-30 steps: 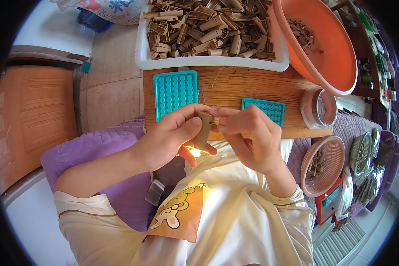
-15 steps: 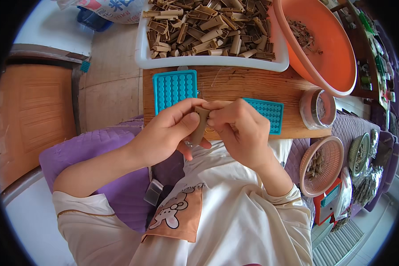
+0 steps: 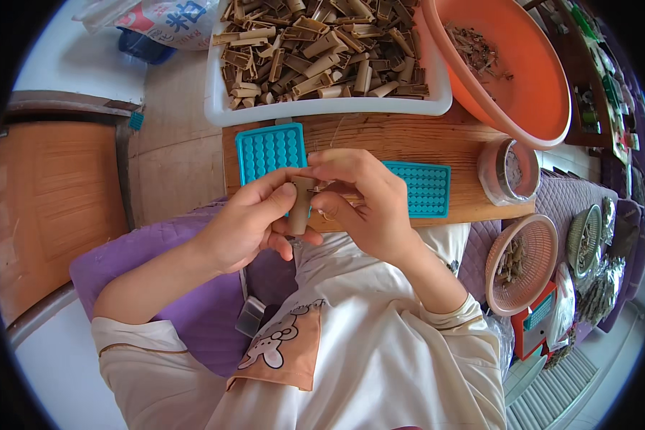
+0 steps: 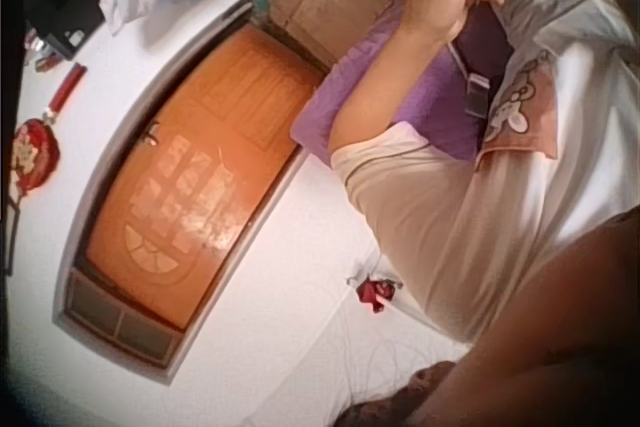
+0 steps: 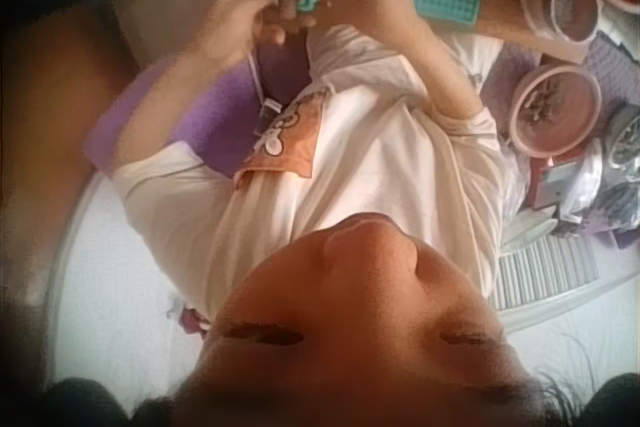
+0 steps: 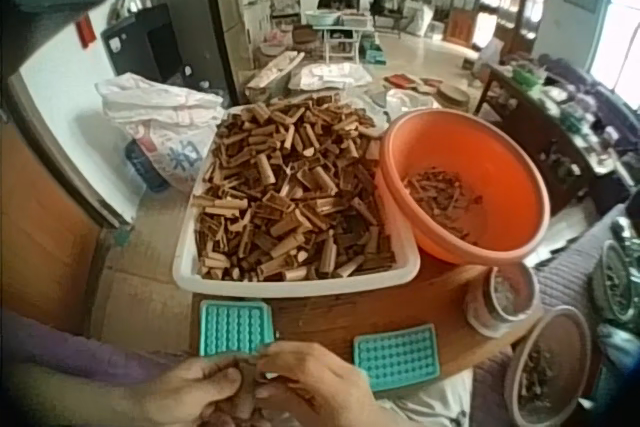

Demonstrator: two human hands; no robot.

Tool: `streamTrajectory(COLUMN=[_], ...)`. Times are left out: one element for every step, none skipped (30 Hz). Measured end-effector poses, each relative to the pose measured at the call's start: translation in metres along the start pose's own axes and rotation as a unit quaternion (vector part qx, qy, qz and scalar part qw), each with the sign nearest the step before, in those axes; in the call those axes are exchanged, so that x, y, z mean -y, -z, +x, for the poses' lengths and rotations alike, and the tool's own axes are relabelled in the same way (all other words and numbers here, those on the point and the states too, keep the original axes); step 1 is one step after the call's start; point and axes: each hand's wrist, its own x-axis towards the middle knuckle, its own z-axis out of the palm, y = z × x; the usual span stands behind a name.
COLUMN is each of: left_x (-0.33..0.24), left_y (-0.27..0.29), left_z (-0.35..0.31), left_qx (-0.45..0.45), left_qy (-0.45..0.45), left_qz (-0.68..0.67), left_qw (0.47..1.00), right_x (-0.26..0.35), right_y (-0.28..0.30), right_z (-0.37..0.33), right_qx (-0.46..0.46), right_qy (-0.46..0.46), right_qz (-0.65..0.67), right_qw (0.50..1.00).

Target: The person sits on a cushion on the floor and assembles small cylindrical cardboard tubes. They insert small metal components into the tubes and secure them with rubber bands, placing the finished items into a teal tray.

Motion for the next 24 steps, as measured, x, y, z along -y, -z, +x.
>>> streamTrajectory(left_x=[0.002,0.003,0.002,0.002,0.001,0.004,0.003,0.002,0.001,0.003,0.004,0.005,0.006,0.007,0.007,0.006,0.006,0.006,0.006,0.007,0.007,0.008,0.008,0.007], left_y=[0.001,0.001,0.0,0.0,-0.001,0.003,0.001,0.0,0.0,0.0,0.0,0.0,0.001,0.002,0.003,0.003,0.003,0.003,0.002,0.001,0.002,0.004,0.005,0.004], left_z=[0.001,0.001,0.001,0.001,0.0,0.002,0.002,0.002,0.002,0.002,0.002,0.003,0.004,0.004,0.004,0.005,0.005,0.005,0.005,0.005,0.006,0.007,0.007,0.008], left_qx=[0.005,0.003,0.003,0.0,-0.004,0.005,-0.012,-0.014,-0.016,-0.021,-0.022,-0.023,-0.024,-0.028,-0.036,-0.037,-0.038,-0.043,-0.049,-0.054,-0.056,-0.058,-0.06,-0.062], left_qy=[-0.01,-0.01,-0.01,-0.008,-0.006,-0.019,-0.015,-0.016,-0.015,-0.017,-0.021,-0.024,-0.028,-0.021,-0.01,-0.005,-0.001,0.001,0.004,0.006,0.01,0.014,0.018,0.016], left_qz=[-0.004,-0.005,-0.005,-0.011,-0.017,-0.015,-0.011,-0.02,-0.029,-0.032,-0.026,-0.022,-0.017,-0.029,-0.044,-0.05,-0.055,-0.05,-0.045,-0.04,-0.035,-0.03,-0.024,-0.018], left_qw=[1.0,1.0,1.0,1.0,1.0,1.0,1.0,1.0,0.999,0.999,0.999,0.999,0.999,0.999,0.998,0.998,0.998,0.998,0.998,0.998,0.998,0.998,0.998,0.998], right_x=[0.0,0.001,0.0,-0.003,-0.004,-0.004,-0.004,-0.003,-0.002,-0.003,-0.004,-0.005,-0.006,-0.005,-0.005,-0.004,-0.005,-0.007,-0.008,-0.008,-0.008,-0.009,-0.01,-0.012], right_y=[-0.001,0.0,0.0,-0.001,-0.002,-0.003,-0.003,-0.003,-0.004,-0.006,-0.008,-0.011,-0.012,-0.011,-0.012,-0.014,-0.015,-0.015,-0.015,-0.015,-0.015,-0.016,-0.017,-0.017], right_z=[0.0,0.0,-0.001,-0.002,-0.004,-0.004,-0.003,-0.002,-0.001,-0.001,-0.002,-0.003,-0.004,-0.002,-0.003,-0.004,-0.004,-0.005,-0.006,-0.007,-0.007,-0.007,-0.008,-0.008], right_qx=[-0.015,-0.008,-0.006,-0.005,-0.003,-0.007,-0.003,-0.002,-0.002,-0.004,-0.007,-0.009,-0.011,-0.003,-0.007,-0.011,-0.015,-0.012,-0.009,-0.007,-0.004,-0.004,-0.004,-0.004], right_qy=[-0.003,-0.012,-0.014,-0.017,-0.02,-0.026,-0.014,-0.021,-0.03,-0.028,-0.034,-0.04,-0.046,-0.045,-0.049,-0.054,-0.058,-0.052,-0.059,-0.066,-0.074,-0.077,-0.08,-0.083], right_qz=[0.013,0.012,0.019,0.026,0.034,0.044,0.033,0.031,0.029,0.021,0.025,0.028,0.031,0.017,0.018,0.019,0.019,0.015,0.021,0.027,0.032,0.035,0.037,0.039], right_qw=[1.0,1.0,1.0,0.999,0.999,0.999,0.999,0.999,0.999,0.999,0.999,0.999,0.998,0.999,0.999,0.998,0.998,0.998,0.998,0.997,0.997,0.996,0.996,0.996])
